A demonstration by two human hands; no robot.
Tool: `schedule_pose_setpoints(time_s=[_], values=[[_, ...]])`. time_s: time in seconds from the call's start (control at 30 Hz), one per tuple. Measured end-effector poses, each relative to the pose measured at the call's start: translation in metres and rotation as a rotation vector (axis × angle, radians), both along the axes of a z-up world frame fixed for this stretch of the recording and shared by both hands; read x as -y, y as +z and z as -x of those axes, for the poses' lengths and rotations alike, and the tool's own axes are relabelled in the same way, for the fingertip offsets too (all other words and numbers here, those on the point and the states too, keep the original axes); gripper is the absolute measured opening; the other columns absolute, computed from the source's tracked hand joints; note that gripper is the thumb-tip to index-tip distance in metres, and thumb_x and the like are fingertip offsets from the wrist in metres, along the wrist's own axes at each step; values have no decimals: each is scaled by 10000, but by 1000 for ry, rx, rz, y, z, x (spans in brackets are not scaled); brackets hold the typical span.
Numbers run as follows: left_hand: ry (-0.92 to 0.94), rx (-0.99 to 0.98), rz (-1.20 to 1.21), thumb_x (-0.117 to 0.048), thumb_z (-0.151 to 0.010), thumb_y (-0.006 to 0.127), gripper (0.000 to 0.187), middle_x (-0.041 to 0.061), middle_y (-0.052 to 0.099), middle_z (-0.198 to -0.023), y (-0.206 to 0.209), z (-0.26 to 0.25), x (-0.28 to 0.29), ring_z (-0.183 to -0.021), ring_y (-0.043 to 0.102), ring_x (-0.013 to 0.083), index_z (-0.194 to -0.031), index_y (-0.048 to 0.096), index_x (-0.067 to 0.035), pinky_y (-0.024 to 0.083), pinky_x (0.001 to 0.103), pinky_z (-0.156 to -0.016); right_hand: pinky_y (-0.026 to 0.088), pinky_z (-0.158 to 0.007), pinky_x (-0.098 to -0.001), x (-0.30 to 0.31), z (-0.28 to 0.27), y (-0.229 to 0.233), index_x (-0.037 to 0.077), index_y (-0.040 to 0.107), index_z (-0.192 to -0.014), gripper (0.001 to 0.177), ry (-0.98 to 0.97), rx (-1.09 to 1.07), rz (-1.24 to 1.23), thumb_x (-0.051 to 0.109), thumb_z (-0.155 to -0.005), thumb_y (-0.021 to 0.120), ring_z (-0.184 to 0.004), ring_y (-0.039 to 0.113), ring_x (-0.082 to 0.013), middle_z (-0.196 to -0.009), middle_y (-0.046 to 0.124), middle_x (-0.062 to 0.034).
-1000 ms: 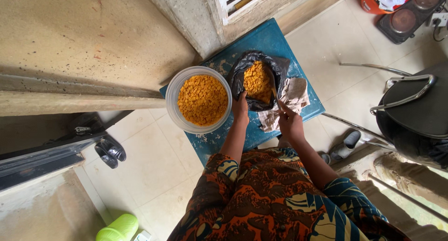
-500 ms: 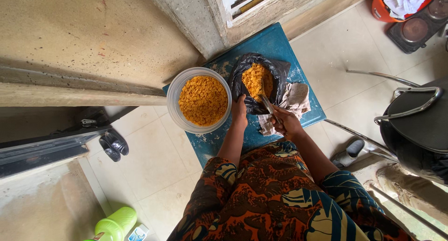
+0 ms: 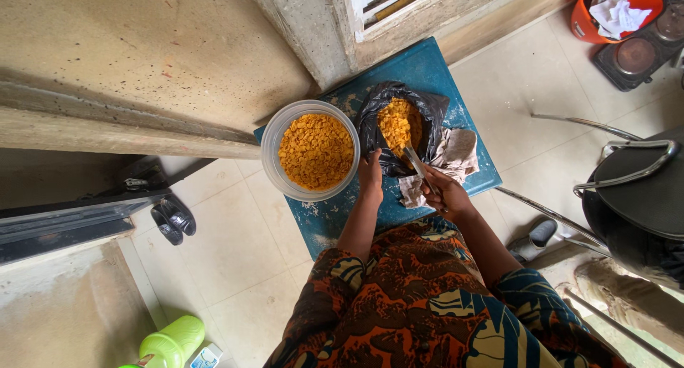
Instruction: The person scoops corn kernels from a plastic bag into a clear plastic bowl using a large spoon.
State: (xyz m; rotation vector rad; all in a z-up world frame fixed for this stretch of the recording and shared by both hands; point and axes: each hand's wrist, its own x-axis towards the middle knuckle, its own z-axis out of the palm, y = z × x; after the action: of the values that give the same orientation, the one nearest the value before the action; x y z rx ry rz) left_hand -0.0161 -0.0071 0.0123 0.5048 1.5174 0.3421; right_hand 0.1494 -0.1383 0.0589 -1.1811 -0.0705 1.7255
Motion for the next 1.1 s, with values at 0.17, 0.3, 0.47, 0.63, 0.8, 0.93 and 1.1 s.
schedule_pose_setpoints(time_s=[0.17, 0.3, 0.47, 0.63, 0.8, 0.93, 1.1], values=[[50, 123, -80, -471, -937, 580, 923, 141, 104, -1697, 12, 9, 12, -1532, 237, 391, -1649, 63, -195, 308, 589, -1236, 270, -400, -205, 7, 4, 22, 111, 334, -1619, 550, 19, 35, -5, 205, -1079, 382, -507, 326, -46, -732, 515, 13], [63, 99, -1, -487, -958, 581, 940, 200, 160, -1679, 12, 7, 24, -1517, 300, 411, -1641, 45, -128, 295, 594, -1235, 255, -378, -204, 7, 7, 29, 109, 353, -1605, 545, 2, 47, 3, 213, -1072, 395, -496, 318, -46, -725, 512, 11], [177, 170, -13, -425, -948, 635, 953, 235, 138, -1672, -3, 6, 34, -1514, 282, 426, -1639, 67, -98, 331, 562, -1251, 270, -384, -200, 12, 10, 33, 123, 357, -1610, 547, -10, 46, -11, 227, -1075, 407, -499, 326, -40, -728, 514, 17], [246, 232, 58, -315, -939, 650, 965, 239, 102, -1672, 29, -4, 32, -1519, 238, 441, -1641, 15, -130, 252, 570, -1259, 265, -376, -198, 17, 11, 35, 121, 368, -1601, 542, -26, 38, -35, 233, -1073, 426, -495, 338, -39, -732, 528, 16], [171, 306, -101, -245, -983, 623, 869, 270, 162, -1652, 61, -4, 28, -1535, 217, 389, -1627, 72, -54, 203, 521, -1268, 269, -378, -191, 20, 14, 44, 125, 367, -1609, 568, -41, 26, -80, 244, -1064, 471, -497, 341, -35, -729, 541, 15], [200, 392, -264, -220, -963, 585, 663, 262, 388, -1541, 67, 6, 23, -1437, 437, 329, -1530, 322, 1, 365, 455, -1203, 272, -373, -190, 19, 17, 51, 121, 363, -1608, 592, -41, 38, -98, 252, -1047, 499, -495, 346, -38, -722, 540, 14], [248, 390, -431, -124, -962, 559, 456, 267, 542, -1385, 88, 21, 11, -1288, 594, 307, -1385, 514, 41, 507, 418, -1125, 275, -375, -190, 15, 21, 64, 113, 361, -1608, 594, -39, 29, -116, 251, -1048, 500, -494, 350, -38, -723, 537, 16]])
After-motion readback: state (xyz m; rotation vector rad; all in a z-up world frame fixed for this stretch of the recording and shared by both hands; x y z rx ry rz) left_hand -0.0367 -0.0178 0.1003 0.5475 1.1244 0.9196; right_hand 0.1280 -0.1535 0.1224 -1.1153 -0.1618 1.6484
